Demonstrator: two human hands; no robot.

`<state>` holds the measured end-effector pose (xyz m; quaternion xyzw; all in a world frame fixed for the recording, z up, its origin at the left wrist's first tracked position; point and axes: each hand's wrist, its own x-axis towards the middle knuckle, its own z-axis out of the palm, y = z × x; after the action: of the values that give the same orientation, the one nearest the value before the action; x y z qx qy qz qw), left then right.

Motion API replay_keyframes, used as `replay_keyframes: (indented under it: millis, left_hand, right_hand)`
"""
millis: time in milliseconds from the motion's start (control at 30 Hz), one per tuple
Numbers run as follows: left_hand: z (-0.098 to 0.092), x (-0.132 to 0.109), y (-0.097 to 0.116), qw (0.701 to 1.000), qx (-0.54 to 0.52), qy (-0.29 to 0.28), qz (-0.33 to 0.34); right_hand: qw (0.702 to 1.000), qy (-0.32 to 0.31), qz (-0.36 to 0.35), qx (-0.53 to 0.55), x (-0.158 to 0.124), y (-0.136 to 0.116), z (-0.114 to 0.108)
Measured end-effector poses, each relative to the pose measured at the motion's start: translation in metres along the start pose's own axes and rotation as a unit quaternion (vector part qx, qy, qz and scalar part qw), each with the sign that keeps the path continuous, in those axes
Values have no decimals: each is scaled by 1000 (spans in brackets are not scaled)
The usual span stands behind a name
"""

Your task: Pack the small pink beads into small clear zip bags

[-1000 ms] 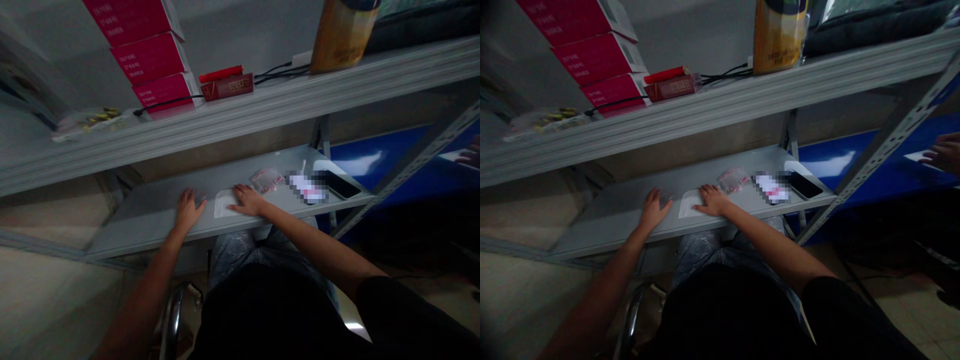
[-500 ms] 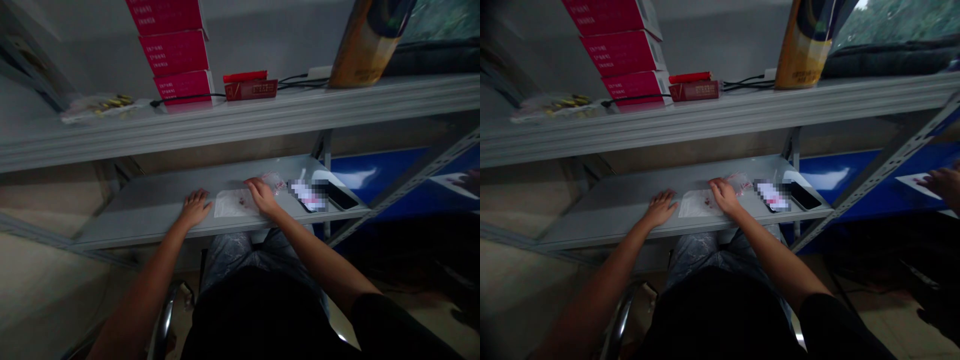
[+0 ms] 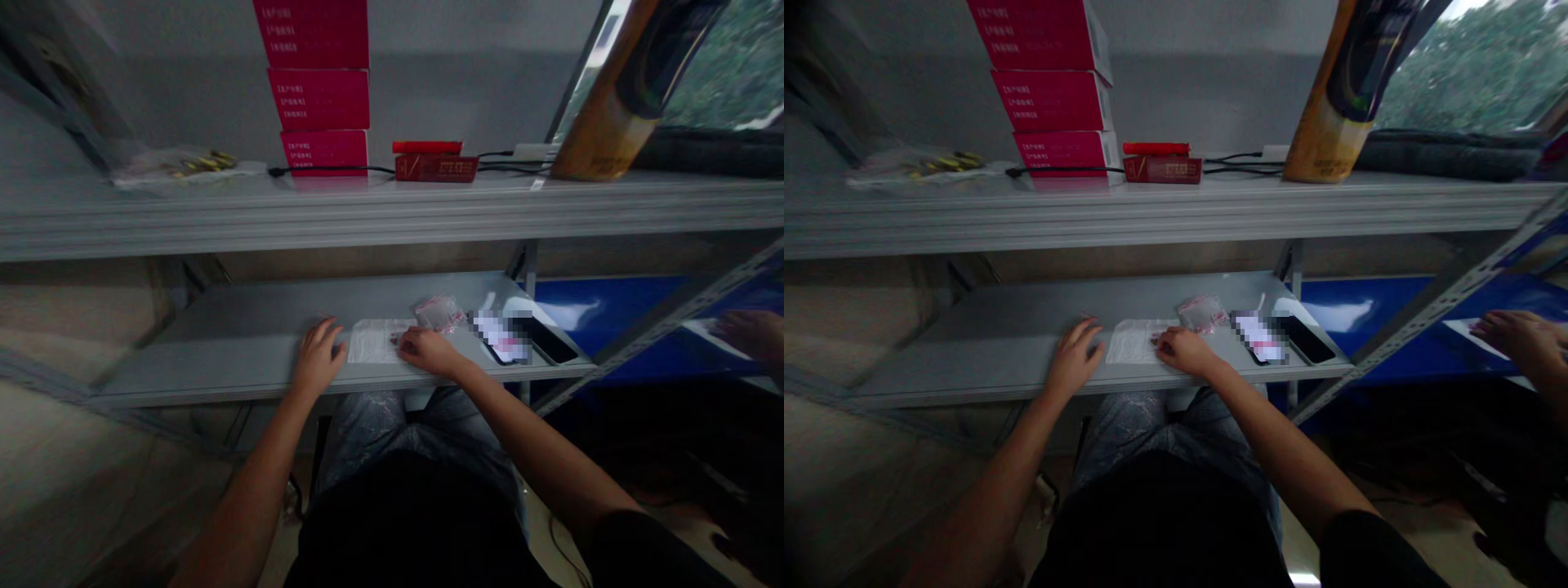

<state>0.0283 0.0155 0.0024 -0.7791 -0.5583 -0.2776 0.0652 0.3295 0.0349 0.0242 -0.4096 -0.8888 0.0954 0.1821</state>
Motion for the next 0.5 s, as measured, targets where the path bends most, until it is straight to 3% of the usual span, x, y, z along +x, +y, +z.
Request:
replay_keyframes:
  millis: [167, 267, 500]
  left_hand:
    - [-2, -25, 40, 989, -72, -74, 108]
    - [0, -30, 51, 990, -75, -76, 96]
    - [1, -30, 53, 993, -84, -41, 71]
  right_hand:
    - [999, 19, 7, 37, 7, 1, -1]
    - [998, 32, 12, 50, 18, 0, 1]
    - [999, -1, 54, 5, 39, -5, 6]
